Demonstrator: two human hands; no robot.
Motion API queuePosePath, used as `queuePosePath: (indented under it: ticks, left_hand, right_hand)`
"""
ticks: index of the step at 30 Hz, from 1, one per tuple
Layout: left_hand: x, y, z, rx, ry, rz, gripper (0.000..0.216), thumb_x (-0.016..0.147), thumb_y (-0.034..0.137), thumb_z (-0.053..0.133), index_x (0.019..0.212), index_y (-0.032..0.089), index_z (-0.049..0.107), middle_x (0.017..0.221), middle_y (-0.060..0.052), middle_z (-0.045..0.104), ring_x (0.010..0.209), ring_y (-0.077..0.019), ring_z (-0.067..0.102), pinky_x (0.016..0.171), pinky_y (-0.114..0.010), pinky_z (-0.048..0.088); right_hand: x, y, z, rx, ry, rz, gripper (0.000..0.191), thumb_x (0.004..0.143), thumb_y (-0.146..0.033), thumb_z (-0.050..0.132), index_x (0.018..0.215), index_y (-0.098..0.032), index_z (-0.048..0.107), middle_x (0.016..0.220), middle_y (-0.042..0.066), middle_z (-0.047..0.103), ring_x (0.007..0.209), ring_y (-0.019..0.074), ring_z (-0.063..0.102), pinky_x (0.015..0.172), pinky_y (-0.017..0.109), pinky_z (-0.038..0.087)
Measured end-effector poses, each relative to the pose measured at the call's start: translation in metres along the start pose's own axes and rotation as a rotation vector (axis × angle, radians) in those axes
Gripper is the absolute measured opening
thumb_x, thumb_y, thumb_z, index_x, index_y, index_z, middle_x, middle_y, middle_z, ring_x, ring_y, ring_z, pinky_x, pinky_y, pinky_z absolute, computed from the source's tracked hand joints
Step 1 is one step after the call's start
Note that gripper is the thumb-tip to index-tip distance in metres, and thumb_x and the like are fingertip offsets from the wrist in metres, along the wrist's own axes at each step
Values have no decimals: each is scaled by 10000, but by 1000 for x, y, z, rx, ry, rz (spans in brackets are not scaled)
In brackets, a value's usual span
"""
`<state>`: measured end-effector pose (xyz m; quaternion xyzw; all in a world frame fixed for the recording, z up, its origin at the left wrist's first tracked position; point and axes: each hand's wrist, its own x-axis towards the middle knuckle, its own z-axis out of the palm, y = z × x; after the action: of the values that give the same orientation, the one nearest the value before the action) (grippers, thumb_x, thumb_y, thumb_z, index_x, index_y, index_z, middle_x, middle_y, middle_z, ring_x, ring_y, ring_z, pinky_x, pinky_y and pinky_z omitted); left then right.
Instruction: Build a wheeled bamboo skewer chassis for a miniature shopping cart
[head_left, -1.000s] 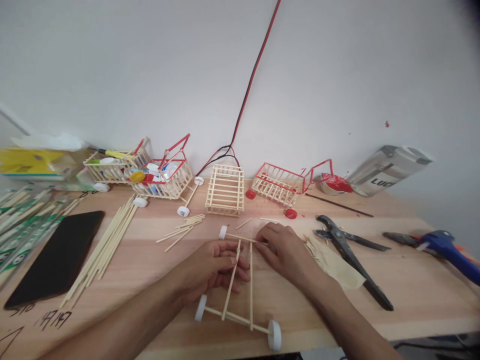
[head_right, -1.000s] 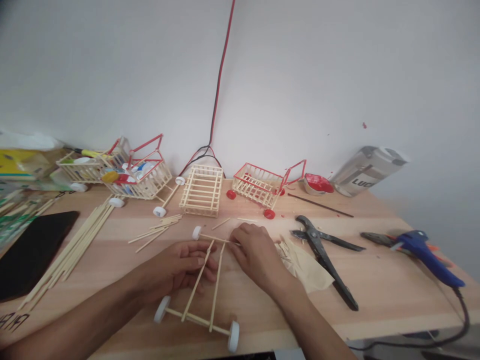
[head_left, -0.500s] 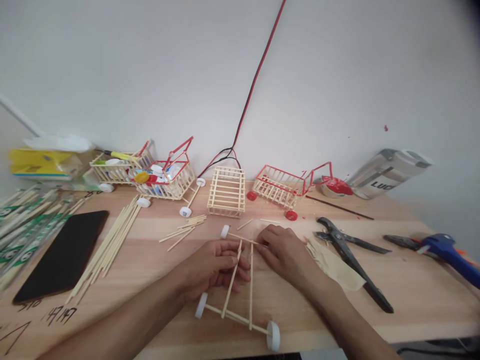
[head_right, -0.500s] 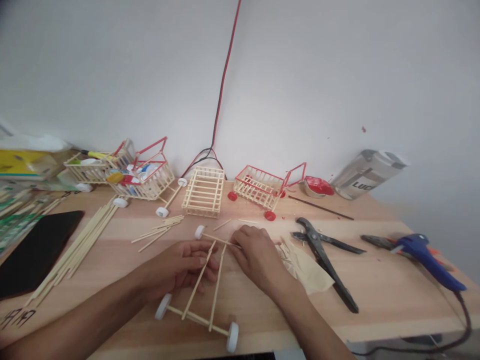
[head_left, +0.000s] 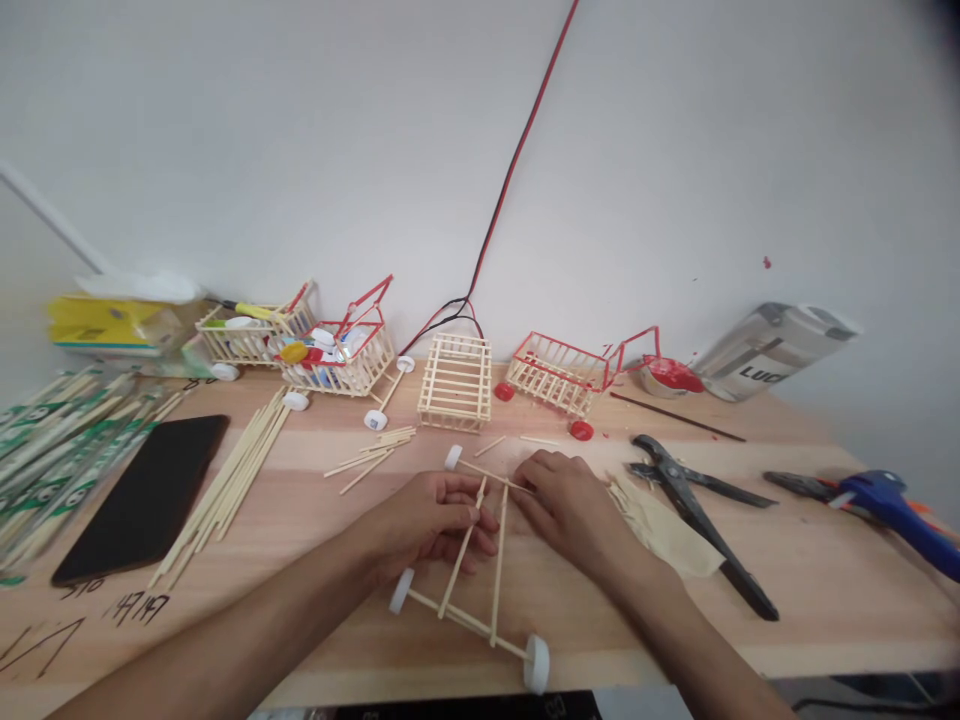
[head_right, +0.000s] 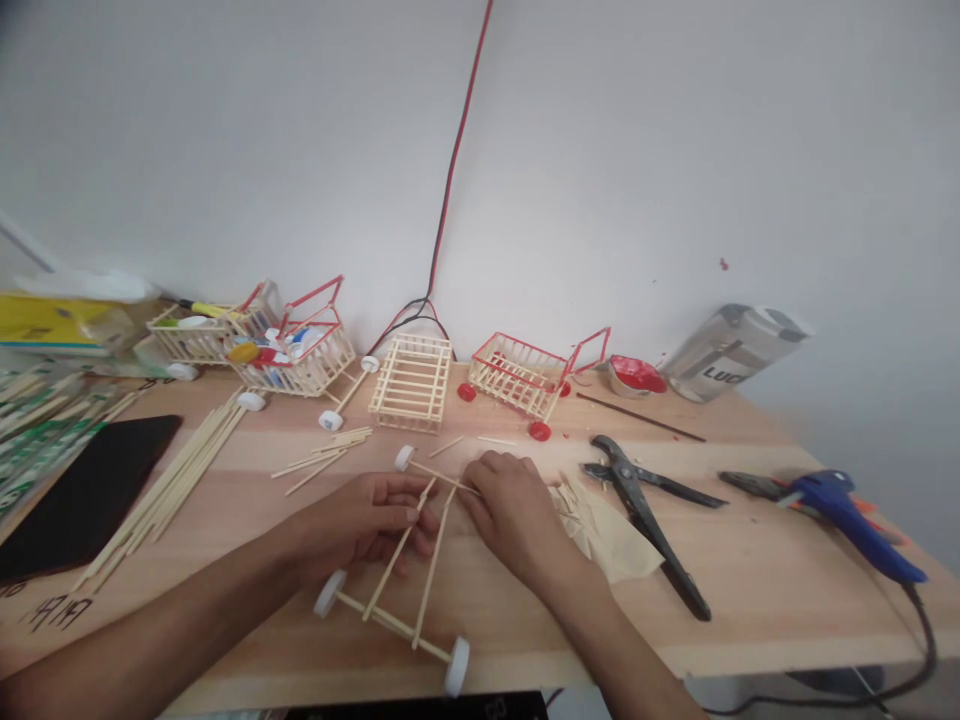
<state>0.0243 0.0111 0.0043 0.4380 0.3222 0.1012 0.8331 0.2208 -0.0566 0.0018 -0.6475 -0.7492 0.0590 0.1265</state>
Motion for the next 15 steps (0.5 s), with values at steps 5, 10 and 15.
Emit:
queuePosePath:
  ticks: [5, 10, 15]
  left_hand:
    - [3, -2, -4, 24, -4, 19, 332, 705, 219, 680, 1019, 138, 606, 862, -64, 633, 722, -171, 651, 537, -253, 504]
    - [5, -3, -6, 36, -24, 30, 313, 702, 222, 686, 997, 140, 623, 894, -68, 627, 726, -166, 651, 538, -248, 499]
    - [4, -4, -6, 38, -37, 41, 332, 700, 225, 692, 1015, 145, 628, 923, -70, 621, 720, -159, 646, 521, -239, 491]
  right_hand:
    - [-1, 0, 1, -17, -6, 6, 171, 928, -250, 470, 832, -185, 595, 872, 46, 598, 877, 198, 529, 753, 317, 320]
    - [-3, 0, 2, -28, 7, 16, 159, 922, -249, 477, 830, -189, 591, 881, 41, 598, 882, 203, 522, 756, 317, 315]
    - [-3, 1, 3, -38, 15, 44, 158, 914, -232, 477, 813, -189, 589, 848, 38, 595, 859, 192, 528, 748, 302, 323]
